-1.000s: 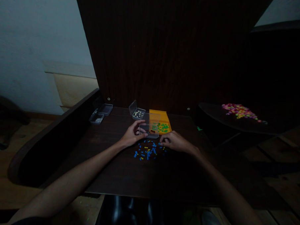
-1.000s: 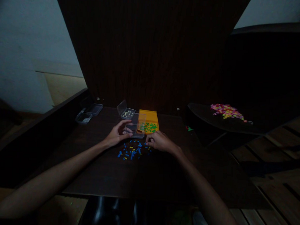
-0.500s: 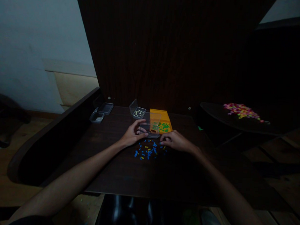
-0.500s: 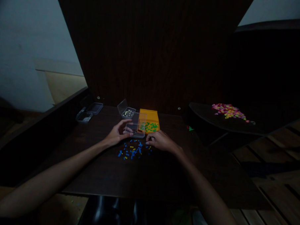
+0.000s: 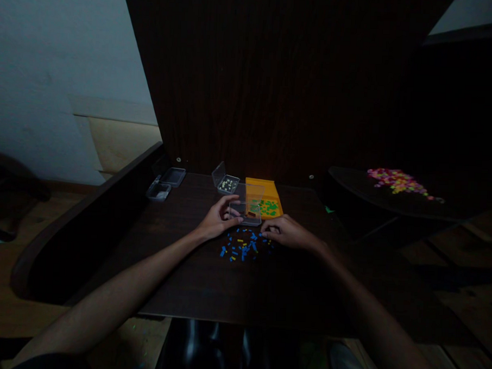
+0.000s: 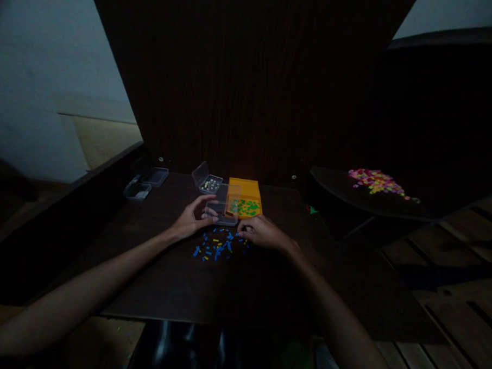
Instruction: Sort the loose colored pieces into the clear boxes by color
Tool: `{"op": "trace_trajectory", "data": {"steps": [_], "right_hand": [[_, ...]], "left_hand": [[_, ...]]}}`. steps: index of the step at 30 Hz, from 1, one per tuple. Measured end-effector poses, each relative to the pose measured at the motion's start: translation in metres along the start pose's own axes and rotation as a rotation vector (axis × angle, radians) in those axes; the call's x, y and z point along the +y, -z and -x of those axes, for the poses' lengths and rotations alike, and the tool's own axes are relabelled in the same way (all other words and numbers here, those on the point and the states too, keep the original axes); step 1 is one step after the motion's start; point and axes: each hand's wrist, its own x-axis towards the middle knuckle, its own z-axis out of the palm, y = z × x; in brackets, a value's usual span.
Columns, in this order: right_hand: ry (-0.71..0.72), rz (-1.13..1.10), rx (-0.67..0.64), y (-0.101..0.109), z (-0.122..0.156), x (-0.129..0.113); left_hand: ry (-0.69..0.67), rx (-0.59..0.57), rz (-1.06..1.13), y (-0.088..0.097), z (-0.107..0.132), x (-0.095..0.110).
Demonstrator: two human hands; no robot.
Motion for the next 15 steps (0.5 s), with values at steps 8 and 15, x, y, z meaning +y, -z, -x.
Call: {"op": "trace_trajectory", "data": {"steps": [8, 15], "right_hand": [[-0.06, 0.013, -0.017, 0.0052, 0.0015, -0.0044], [-0.098, 0.056, -0.046, 0.0089, 0.0014, -0.0057]], "left_hand": [[0.003, 0.003, -0.003, 0.0005, -0.0001, -0.0011], [0.012, 0.003, -0.013, 0.0002, 0.0003, 0.0015]]}}
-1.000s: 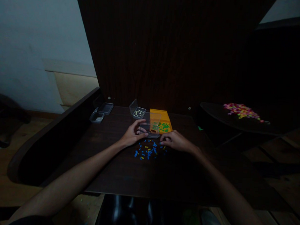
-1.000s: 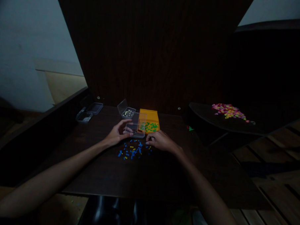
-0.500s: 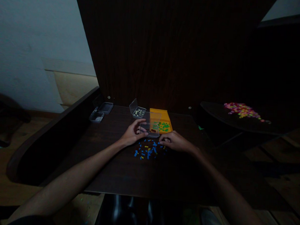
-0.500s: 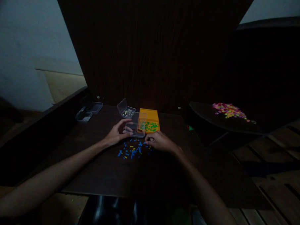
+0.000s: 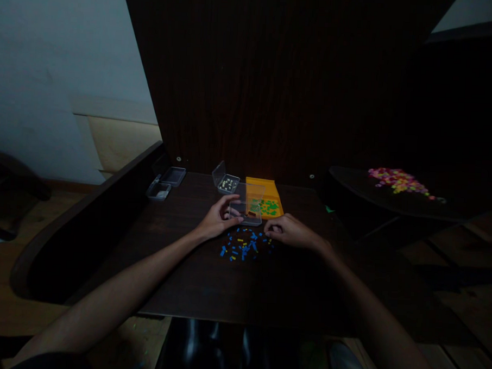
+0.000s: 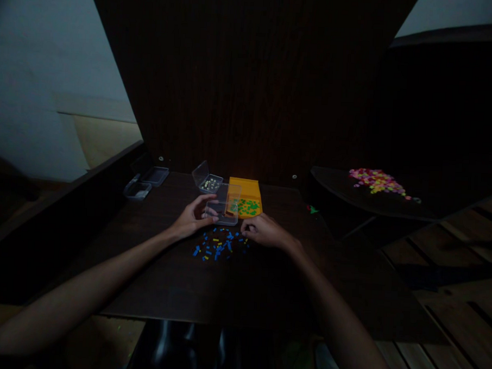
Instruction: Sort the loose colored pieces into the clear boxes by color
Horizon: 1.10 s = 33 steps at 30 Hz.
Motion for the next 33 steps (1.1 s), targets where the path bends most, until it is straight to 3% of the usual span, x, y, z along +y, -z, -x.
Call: {"op": "trace_trajectory", "data": {"steps": [13, 20, 25, 33], "right_hand": [[-0.045, -0.003, -0.068, 0.012, 0.011, 0.01], [0.023, -0.013, -0.073, 0.009, 0.008, 0.01], [0.01, 0.087, -0.033, 0.007, 0.008, 0.008], [-0.117, 0.301, -0.112, 0.006, 0.015, 0.0]], "left_hand": [[0.007, -0.001, 0.008, 0.0, 0.0, 0.001], [-0.003, -0.002, 0.002, 0.001, 0.001, 0.001], [0.003, -0.002, 0.002, 0.0, 0.001, 0.002], [0.011, -0.009, 0.0, 0.0, 0.0, 0.002]]}}
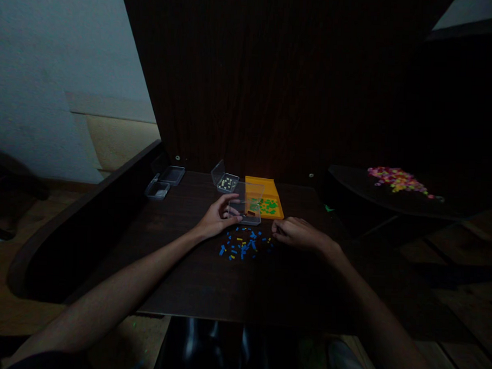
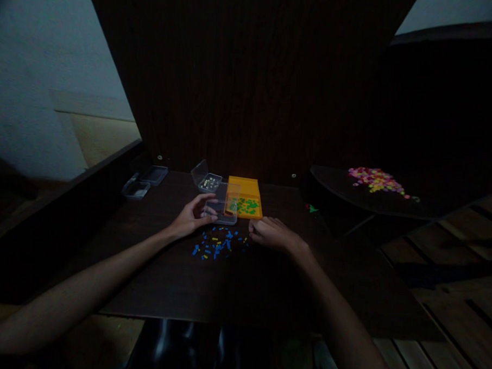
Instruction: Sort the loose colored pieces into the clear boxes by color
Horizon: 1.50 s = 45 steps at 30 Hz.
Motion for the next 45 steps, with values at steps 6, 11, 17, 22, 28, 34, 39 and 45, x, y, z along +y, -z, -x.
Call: {"op": "trace_trajectory", "data": {"steps": [6, 11, 17, 22, 28, 34, 39, 45], "right_hand": [[-0.011, -0.085, 0.027, 0.01, 0.0, 0.001], [0.107, -0.22, 0.141, 0.038, -0.007, -0.01], [0.213, -0.193, 0.1, 0.046, -0.037, -0.034], [0.199, -0.123, 0.002, 0.035, -0.061, -0.036], [0.21, -0.085, 0.075, 0.032, -0.062, -0.033], [0.232, -0.206, 0.167, 0.043, -0.038, -0.03], [0.199, -0.321, 0.135, 0.035, -0.015, -0.015], [0.152, -0.421, 0.063, -0.003, -0.005, 0.002]], "left_hand": [[-0.003, 0.001, 0.015, 0.0, 0.0, -0.002], [-0.007, -0.005, 0.018, 0.0, 0.0, -0.003], [0.008, -0.017, 0.048, -0.001, 0.0, -0.002], [0.028, -0.012, 0.104, -0.001, -0.001, -0.003], [0.03, -0.014, 0.12, 0.0, -0.002, -0.006], [0.017, -0.01, 0.097, -0.001, -0.002, -0.005], [0.013, 0.004, 0.077, -0.001, -0.002, -0.005], [0.008, 0.011, 0.049, 0.0, -0.002, -0.005]]}}
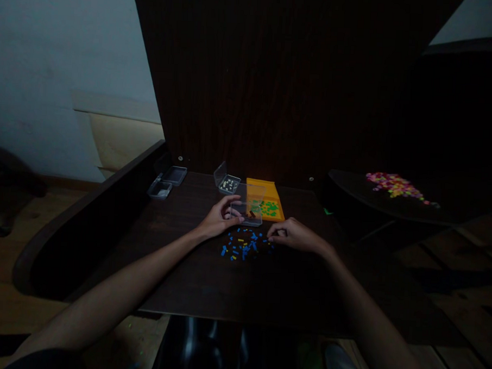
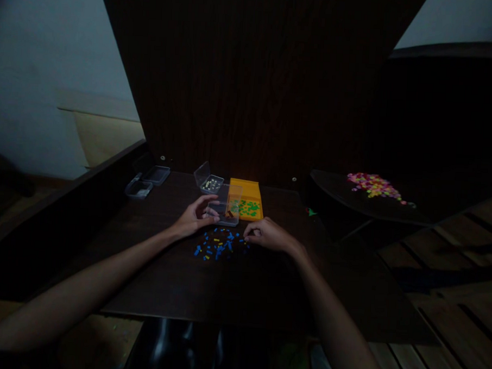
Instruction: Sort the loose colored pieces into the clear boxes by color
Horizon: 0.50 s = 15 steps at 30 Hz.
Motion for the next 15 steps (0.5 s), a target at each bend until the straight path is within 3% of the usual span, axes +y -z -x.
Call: {"op": "trace_trajectory", "data": {"steps": [9, 15], "right_hand": [[-0.041, -0.056, 0.01, -0.001, 0.008, 0.011], [-0.095, -0.021, 0.084, -0.005, 0.006, 0.022]], "left_hand": [[0.016, 0.002, -0.025, 0.001, 0.001, 0.003], [0.006, -0.007, -0.025, 0.002, 0.001, 0.002]]}}
